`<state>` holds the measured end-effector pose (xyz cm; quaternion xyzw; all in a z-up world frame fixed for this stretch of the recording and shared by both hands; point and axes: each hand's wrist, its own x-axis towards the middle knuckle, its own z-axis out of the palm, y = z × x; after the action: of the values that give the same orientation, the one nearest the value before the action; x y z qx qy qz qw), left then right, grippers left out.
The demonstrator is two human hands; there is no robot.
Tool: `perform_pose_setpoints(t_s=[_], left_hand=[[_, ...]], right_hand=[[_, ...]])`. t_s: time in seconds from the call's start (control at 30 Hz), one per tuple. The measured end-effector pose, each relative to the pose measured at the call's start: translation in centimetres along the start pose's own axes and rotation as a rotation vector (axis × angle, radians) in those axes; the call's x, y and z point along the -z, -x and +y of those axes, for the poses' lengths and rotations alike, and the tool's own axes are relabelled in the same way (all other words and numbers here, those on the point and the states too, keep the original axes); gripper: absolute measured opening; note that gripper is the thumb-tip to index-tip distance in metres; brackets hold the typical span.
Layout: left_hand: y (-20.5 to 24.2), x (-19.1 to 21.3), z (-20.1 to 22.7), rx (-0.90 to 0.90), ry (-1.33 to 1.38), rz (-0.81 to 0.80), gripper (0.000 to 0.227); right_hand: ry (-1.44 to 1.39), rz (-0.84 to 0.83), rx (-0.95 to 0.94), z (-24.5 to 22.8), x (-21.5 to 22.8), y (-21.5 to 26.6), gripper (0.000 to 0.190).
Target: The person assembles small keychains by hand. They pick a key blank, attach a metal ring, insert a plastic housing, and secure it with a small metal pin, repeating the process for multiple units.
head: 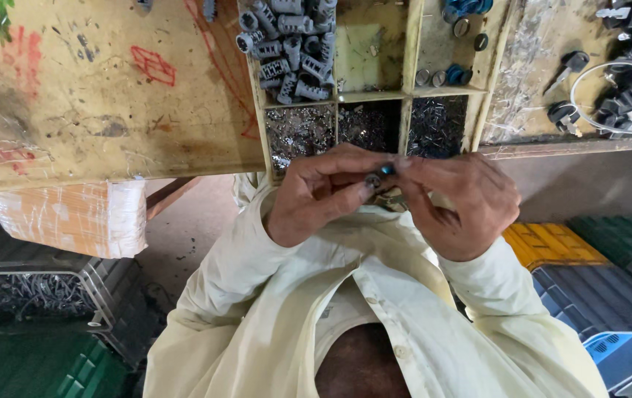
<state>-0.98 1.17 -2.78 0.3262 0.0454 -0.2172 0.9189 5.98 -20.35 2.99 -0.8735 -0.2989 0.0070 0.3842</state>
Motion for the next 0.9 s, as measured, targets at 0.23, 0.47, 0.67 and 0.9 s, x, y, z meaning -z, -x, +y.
perform_pose_setpoints(t_s=[0.23,0.47,0.67,0.9], left_hand=[[-0.4,-1.1,1.1,-0.061,-0.298,0.126,0.036],[-0.1,-3.2,2.7,-0.374,-1.085,0.259,0.043],[1.0,-2.7,3.6,-0.371,-1.217,0.084,0.037],[-0.6,-3.2,1.0,-0.185,-0.878,0.063,0.036]], right_hand=[[-0.019,-0.038,-0.049,0.3,0.2,-0.1,0.025],[-0.719,-0.277,-0.69,2.0,0.5,1.3,0.011],[-1.06,-0.529,-0.765,3.5,-0.4,2.2,0.008],[-0.755,-0.468,-0.07,5.2,2.2,-0.8,0.014]])
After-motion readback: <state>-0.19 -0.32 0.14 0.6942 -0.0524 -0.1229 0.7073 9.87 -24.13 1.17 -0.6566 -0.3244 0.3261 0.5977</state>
